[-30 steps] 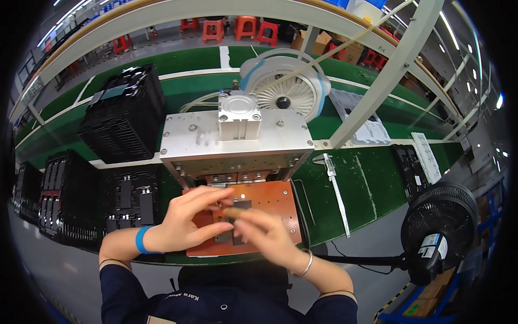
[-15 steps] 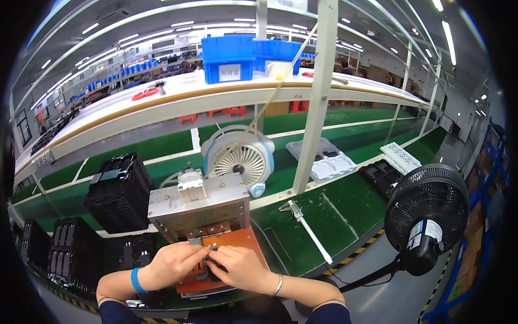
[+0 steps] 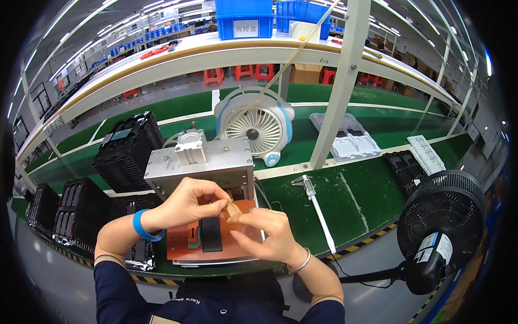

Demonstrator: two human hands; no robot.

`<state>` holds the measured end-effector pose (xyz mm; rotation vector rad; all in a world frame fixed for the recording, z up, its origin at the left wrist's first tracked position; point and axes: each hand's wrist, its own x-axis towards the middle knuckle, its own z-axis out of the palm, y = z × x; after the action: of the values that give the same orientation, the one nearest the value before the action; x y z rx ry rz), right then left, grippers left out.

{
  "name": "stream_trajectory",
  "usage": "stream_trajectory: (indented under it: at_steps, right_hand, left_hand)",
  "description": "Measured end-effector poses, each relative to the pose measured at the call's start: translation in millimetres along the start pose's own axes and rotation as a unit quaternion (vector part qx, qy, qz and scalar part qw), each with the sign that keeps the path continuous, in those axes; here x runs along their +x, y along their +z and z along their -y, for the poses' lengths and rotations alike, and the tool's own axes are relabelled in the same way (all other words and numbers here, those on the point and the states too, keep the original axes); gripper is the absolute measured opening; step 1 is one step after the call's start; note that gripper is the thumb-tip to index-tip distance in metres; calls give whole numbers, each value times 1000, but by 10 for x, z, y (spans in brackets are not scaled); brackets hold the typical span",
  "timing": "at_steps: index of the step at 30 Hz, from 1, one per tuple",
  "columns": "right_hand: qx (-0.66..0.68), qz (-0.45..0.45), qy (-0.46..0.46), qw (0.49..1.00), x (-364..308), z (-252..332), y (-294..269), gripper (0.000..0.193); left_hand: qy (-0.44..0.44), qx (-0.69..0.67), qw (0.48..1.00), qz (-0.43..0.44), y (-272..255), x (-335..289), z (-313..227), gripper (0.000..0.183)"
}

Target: The person places black rectangular electronic components into a metal jig on a workbench. They pull a strip of white adhesive tape from a roll, tear off a piece, and apply it to the component within the jig. This process is repeated for multiple components, which are then stacked on the table.

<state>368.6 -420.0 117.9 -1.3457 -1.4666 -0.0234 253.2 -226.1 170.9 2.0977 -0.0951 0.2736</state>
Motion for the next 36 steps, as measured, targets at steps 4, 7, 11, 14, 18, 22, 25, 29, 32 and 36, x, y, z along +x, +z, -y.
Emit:
stream_trajectory:
  at_steps: [4, 7, 11, 14, 18, 22, 25, 29, 32, 36]
  right_hand:
    - [399, -39, 164, 901, -208, -296, -91, 23]
    - [515, -38, 196, 834, -207, -419, -131, 33]
    - [545, -20, 177, 819, -124, -373, -182, 36]
    - [593, -34, 162, 788, -103, -363, -212, 43]
    - [566, -100, 134, 808, -71, -353, -247, 51]
    - [590, -131, 97, 791, 28, -307, -285, 51]
    - [669, -113, 130, 723, 167, -242, -335, 52]
    - [747, -152, 152, 629, 198, -254, -302, 50]
    - [751, -155, 137, 627, 184, -366, -306, 49]
    - [659, -232, 87, 710, 236, -435, -260, 43]
  left_hand:
    - [57, 42, 997, 20, 25, 125, -167, 33]
    - [278, 175, 944, 20, 83, 262, -256, 52]
    - [342, 219, 914, 1, 173, 383, -186, 41]
    - [345, 189, 919, -37, 218, 431, -137, 25]
    - [232, 113, 964, -63, 355, 445, -273, 16]
    - [169, 66, 982, -48, 337, 601, -456, 12]
    - [180, 99, 977, -49, 292, 687, -516, 11]
    - [162, 99, 982, -20, 334, 622, -565, 13]
    - [110, 129, 985, -39, 312, 610, -519, 30]
    - [30, 177, 983, -35, 318, 505, -675, 40]
